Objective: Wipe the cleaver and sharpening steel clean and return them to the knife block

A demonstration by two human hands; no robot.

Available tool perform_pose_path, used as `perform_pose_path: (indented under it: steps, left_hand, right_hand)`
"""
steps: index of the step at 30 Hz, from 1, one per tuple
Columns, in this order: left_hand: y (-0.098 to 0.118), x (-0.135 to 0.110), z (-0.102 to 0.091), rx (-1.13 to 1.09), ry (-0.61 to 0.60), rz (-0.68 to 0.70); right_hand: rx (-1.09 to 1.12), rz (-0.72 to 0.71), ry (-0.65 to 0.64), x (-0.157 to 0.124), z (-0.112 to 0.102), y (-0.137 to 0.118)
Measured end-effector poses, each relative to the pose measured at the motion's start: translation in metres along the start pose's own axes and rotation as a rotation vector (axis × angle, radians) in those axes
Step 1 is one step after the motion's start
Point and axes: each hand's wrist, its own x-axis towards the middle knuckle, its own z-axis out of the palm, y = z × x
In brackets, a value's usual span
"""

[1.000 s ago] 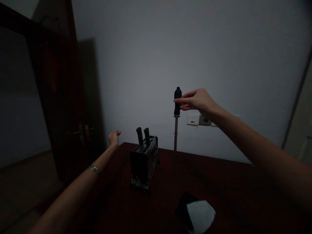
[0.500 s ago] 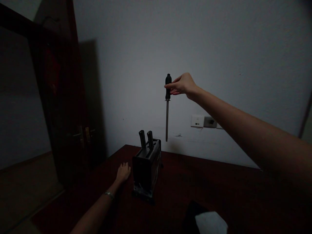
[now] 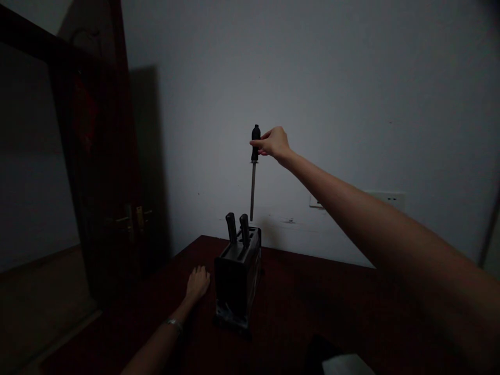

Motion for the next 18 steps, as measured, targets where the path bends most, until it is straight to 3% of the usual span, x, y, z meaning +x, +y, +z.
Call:
perform_pose_path:
  steps: [8,18]
  left_hand:
    - [-0.002,0.002,0.007,0.007,0.069,-0.004]
    - [-0.003,0.003,0.009,0.003,0.090,-0.009]
  right_hand:
    - [-0.043,-0.030,-0.060,-0.006,0.029,0.007]
    - [-0.019,-0.007,-0.149,-0.017,0.043,0.014]
